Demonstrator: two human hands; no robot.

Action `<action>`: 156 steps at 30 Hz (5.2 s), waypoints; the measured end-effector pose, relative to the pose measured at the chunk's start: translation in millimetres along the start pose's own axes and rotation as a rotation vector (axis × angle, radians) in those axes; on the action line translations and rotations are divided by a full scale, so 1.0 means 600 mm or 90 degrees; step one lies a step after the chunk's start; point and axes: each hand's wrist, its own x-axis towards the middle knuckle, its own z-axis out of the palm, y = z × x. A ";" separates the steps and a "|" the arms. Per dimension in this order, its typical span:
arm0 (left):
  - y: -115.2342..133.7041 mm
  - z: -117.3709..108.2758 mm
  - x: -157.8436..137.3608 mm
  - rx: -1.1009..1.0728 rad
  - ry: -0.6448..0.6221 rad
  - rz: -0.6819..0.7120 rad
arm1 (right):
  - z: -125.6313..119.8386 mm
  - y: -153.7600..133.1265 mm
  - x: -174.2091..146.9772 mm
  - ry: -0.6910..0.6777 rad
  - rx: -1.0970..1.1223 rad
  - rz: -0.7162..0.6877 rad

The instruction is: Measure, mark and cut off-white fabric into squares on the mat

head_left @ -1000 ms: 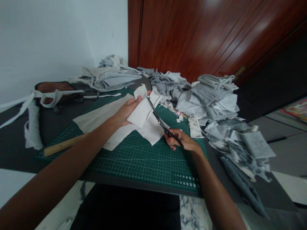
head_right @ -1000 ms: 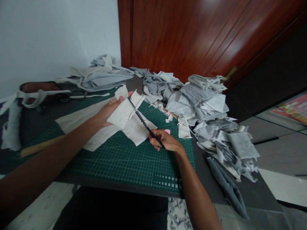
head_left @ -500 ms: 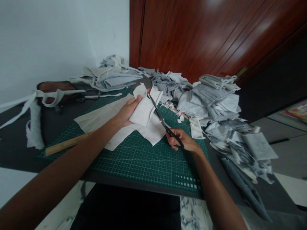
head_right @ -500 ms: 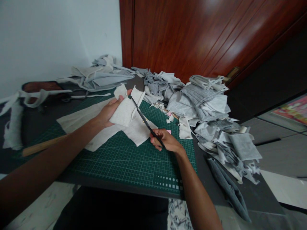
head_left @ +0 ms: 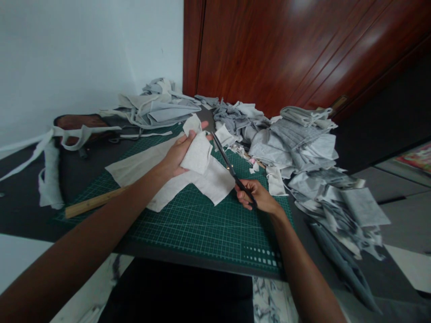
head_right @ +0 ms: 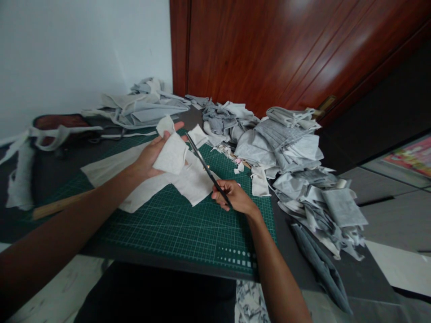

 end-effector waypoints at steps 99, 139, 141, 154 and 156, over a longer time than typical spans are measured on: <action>-0.041 0.037 -0.012 0.147 0.232 0.201 | 0.023 0.010 0.009 0.196 -0.217 -0.145; -0.057 0.035 -0.029 0.360 0.280 0.278 | 0.039 -0.005 0.013 0.086 -0.188 -0.137; -0.060 0.030 -0.025 0.352 0.287 0.286 | 0.042 -0.002 0.014 0.082 -0.150 -0.103; -0.062 0.020 -0.010 0.285 0.299 0.353 | 0.061 -0.003 0.024 0.149 0.001 -0.078; -0.062 0.019 -0.008 0.280 0.302 0.356 | 0.059 -0.002 0.024 0.156 -0.001 -0.080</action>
